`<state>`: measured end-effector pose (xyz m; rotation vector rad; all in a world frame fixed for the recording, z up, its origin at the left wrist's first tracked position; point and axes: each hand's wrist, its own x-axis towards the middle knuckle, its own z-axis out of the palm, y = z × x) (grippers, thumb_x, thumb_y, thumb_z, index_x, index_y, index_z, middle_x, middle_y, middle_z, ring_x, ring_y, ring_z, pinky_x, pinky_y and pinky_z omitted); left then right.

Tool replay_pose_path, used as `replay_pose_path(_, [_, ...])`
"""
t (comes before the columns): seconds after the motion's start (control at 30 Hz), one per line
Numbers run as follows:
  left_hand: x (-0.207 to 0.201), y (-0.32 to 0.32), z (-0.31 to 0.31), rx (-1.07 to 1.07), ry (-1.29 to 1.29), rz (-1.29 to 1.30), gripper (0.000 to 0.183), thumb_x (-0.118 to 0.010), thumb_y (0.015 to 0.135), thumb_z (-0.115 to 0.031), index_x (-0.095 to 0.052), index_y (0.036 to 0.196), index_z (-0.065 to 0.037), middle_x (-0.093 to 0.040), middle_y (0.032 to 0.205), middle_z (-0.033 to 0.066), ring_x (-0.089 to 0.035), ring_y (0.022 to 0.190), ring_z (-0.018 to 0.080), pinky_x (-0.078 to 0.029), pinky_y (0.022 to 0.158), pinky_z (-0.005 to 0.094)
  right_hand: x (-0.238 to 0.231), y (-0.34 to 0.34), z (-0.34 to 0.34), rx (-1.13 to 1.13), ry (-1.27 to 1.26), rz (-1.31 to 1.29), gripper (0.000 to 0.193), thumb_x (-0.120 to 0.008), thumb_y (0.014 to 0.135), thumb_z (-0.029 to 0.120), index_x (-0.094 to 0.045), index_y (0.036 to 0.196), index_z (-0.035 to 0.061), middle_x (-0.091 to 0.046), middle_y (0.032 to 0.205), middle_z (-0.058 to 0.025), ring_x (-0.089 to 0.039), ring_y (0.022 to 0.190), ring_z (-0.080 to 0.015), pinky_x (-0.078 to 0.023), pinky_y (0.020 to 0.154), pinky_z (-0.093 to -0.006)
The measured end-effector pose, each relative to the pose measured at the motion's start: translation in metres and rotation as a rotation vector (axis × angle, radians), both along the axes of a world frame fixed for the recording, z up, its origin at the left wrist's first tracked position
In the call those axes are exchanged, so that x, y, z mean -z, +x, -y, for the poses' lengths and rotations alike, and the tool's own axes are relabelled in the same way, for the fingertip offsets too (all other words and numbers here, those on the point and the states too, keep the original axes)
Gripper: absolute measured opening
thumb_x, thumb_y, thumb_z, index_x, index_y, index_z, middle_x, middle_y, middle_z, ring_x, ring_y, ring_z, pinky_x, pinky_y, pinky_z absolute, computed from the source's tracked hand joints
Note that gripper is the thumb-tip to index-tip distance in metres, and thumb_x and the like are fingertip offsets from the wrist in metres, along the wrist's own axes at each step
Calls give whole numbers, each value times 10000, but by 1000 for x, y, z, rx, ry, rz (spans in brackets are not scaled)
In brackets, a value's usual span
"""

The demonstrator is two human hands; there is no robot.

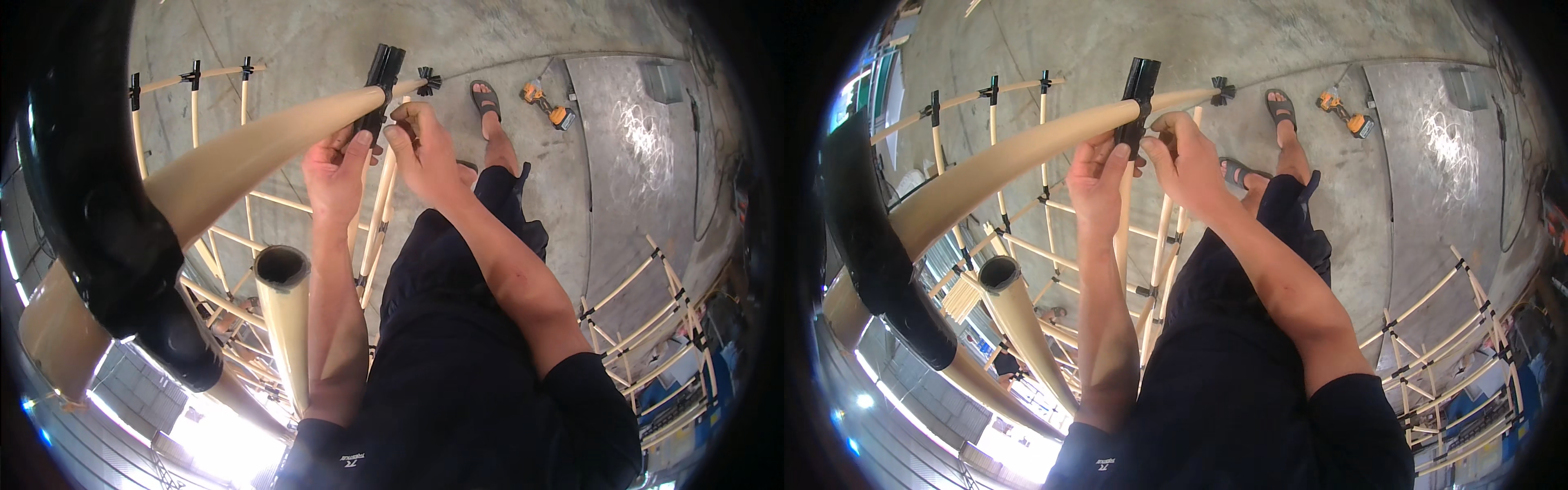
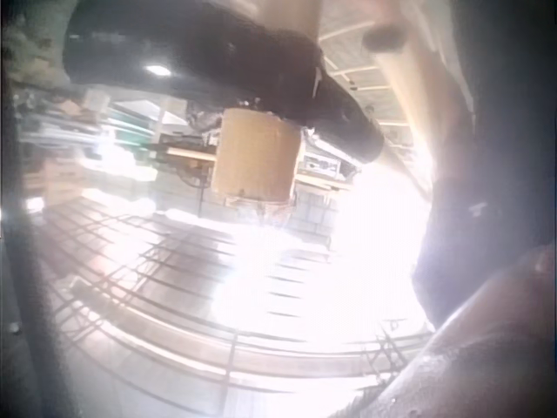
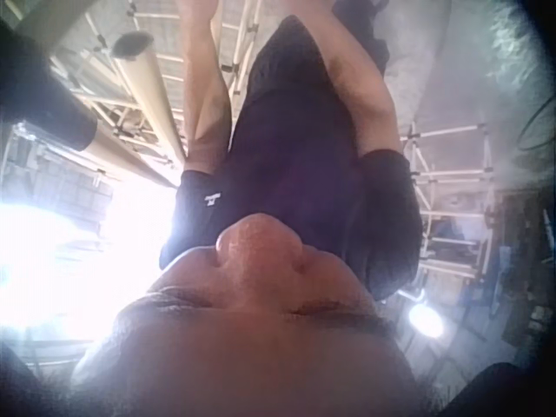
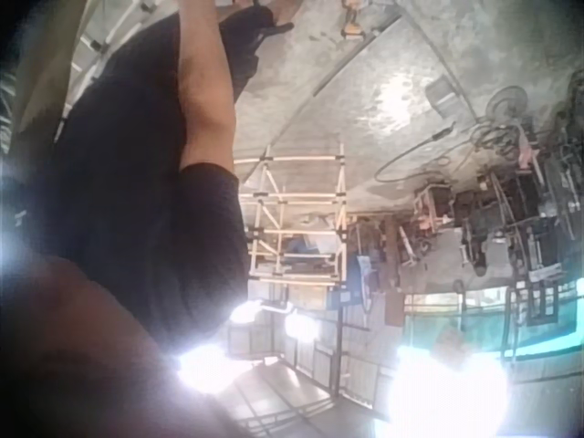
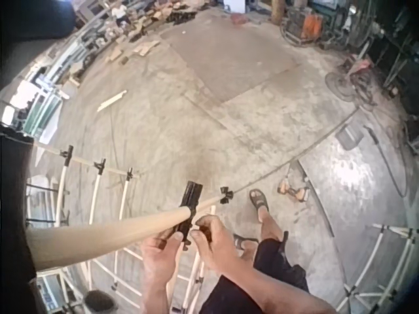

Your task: The person assembles a complex wooden framework by joining wooden poles with black plastic connectors. They use an impact driver to drill or fasten parts, and manually slide and lock connectors onto the poles.

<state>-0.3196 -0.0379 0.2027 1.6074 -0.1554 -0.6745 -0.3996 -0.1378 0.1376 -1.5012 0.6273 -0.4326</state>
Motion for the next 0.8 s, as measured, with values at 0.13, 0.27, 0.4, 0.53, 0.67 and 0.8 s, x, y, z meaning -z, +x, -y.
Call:
replay_pose_path(0.13, [2, 0, -1, -25, 10, 6, 267, -632, 973, 23, -623, 1241, 24, -676, 1003, 52, -664, 798, 137, -545, 696, 264, 1, 8, -5, 31, -126, 37, 209, -606, 1006, 214, -562, 1029, 12, -667, 833, -219, -672, 758, -407, -515, 623, -438])
replay_pose_path(0.27, [2, 0, -1, -5, -27, 11, 274, -628, 974, 28, -619, 1248, 23, -689, 1032, 66, -661, 799, 134, -546, 704, 264, 3, 11, 0, -15, -76, 37, 189, -560, 1039, 188, -558, 1007, 2, -611, 747, -171, -638, 681, -306, -482, 616, -389])
replay_pose_path(0.4, [5, -1, -3, -13, -3, 16, 291, -621, 976, 35, -613, 1266, 25, -704, 1077, 85, -657, 805, 128, -544, 703, 263, 5, 2, 8, -111, 17, -9, 180, -542, 1037, 181, -561, 986, 10, -649, 809, -201, -659, 711, -377, -505, 630, -431])
replay_pose_path(0.53, [5, -1, -2, 2, -32, 15, 306, -618, 981, 28, -608, 1286, 28, -712, 1110, 93, -657, 820, 125, -540, 704, 259, -6, 3, 8, -44, -156, 6, 206, -546, 1035, 205, -579, 955, 18, -679, 859, -208, -676, 725, -400, -525, 640, -445])
replay_pose_path(0.67, [6, 0, -1, 12, -29, 36, 320, -619, 984, 20, -601, 1303, 30, -712, 1134, 96, -656, 829, 122, -539, 716, 254, -3, 13, 5, 7, -96, 32, 178, -568, 1023, 201, -571, 990, 26, -688, 886, -205, -676, 733, -403, -523, 635, -451])
replay_pose_path(0.8, [9, -2, -4, -2, 4, 33, 335, -623, 990, 3, -593, 1322, 31, -713, 1151, 98, -659, 845, 116, -542, 728, 254, 5, 9, 10, -88, -103, -5, 164, -604, 994, 173, -540, 1058, 36, -676, 875, -174, -675, 733, -385, -516, 610, -454])
